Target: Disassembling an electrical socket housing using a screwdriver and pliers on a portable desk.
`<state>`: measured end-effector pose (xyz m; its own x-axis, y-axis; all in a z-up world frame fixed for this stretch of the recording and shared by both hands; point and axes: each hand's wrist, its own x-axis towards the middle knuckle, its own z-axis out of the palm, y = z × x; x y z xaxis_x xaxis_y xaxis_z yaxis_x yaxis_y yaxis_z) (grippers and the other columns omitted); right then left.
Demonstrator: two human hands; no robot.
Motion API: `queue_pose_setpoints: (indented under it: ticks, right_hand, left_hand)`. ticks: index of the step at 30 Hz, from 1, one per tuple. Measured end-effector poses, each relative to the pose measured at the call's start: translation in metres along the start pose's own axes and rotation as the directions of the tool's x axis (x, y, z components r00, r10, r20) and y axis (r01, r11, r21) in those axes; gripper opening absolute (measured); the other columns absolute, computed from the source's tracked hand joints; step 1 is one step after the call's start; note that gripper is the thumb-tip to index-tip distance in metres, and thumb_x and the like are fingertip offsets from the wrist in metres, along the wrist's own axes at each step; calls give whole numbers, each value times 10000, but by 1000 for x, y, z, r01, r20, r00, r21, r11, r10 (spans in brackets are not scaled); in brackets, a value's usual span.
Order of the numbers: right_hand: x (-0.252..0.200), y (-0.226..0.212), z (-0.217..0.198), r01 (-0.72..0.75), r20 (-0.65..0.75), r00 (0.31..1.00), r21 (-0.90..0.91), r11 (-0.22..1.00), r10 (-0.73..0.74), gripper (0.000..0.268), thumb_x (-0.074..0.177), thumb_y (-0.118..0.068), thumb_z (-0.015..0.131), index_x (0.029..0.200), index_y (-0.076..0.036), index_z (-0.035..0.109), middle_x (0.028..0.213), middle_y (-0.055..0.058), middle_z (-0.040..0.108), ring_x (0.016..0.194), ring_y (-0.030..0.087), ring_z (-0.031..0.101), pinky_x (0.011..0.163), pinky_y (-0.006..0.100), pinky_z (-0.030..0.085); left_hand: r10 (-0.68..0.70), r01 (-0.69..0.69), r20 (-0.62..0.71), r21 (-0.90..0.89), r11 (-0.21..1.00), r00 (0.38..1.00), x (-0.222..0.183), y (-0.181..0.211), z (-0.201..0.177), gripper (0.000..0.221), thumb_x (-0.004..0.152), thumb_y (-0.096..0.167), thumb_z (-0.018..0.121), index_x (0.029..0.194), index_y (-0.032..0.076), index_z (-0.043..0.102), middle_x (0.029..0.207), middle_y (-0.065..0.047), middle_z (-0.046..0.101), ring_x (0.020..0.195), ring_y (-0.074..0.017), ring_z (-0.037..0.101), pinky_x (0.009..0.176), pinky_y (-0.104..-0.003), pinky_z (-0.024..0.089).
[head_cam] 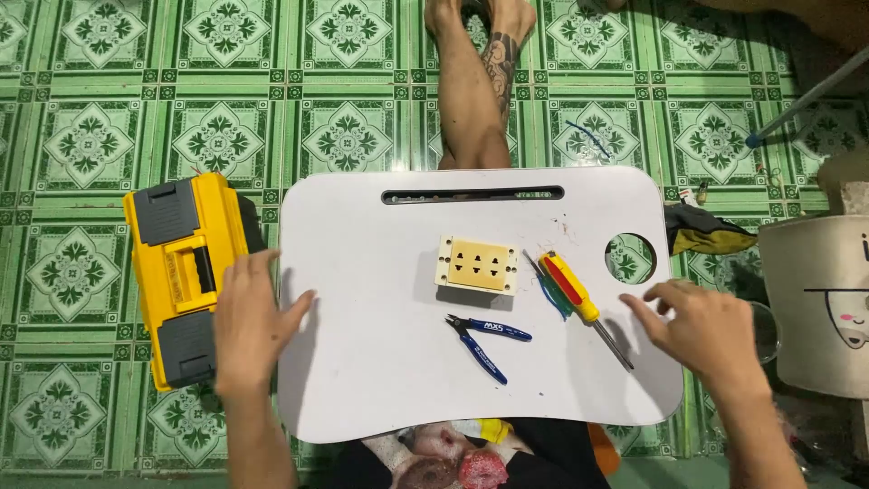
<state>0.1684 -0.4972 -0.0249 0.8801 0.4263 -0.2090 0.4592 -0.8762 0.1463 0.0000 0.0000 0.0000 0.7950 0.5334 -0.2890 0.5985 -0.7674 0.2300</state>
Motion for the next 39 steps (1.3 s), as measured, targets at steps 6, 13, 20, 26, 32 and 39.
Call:
queue_pose_setpoints:
  ticks: [6,13,20,26,32,39]
  right_hand:
    - [17,-77,-44,2,237,972,1,1000,-2,537,824,-646,702,1251,-322,737,1235,-22,783,1182,187,747,859,340,641]
    - [24,-78,-30,-26,322,946,30,999,15,508,855,-508,733,1295,-253,709,1031,-9,831,960,220,808,800,371,646]
    - [30,-69,-33,-62,380,925,202,977,-20,393,896,-294,726,1264,-161,698,944,60,816,944,308,802,843,462,632]
    - [28,-58,-57,-73,125,992,454,888,18,380,904,-190,705,1270,-98,660,851,127,752,769,374,737,735,509,580]
    - [47,-97,-25,541,-602,797,750,381,52,248,1000,-21,567,1221,-32,454,785,106,733,542,229,710,610,346,596]
    - [68,-125,22,726,-712,677,688,-8,185,388,1099,-296,386,1401,-96,251,934,146,693,694,209,734,694,306,643]
  left_hand:
    - [767,-748,-52,-270,606,640,30,83,20,850,703,390,871,1394,116,457,1353,-171,519,1334,-393,477,1077,-505,453]
    - [830,-799,109,-228,556,547,54,125,41,857,719,403,881,1426,135,479,1307,-151,596,1308,-331,521,1096,-465,459]
    - [850,-777,27,-393,492,525,63,125,59,741,714,406,886,1336,167,560,1183,-68,677,1137,-258,631,967,-392,544]
    - [851,-763,-99,-504,404,516,67,117,76,687,704,407,902,1269,182,583,1202,-44,667,1135,-268,638,947,-398,571]
    - [847,-770,-189,-546,330,497,66,125,92,630,695,327,933,1218,158,625,1214,-70,653,1100,-314,662,932,-430,582]
    - [874,-839,-225,-457,296,431,70,124,97,600,728,361,913,1211,158,620,1210,-120,638,1076,-347,676,914,-439,588]
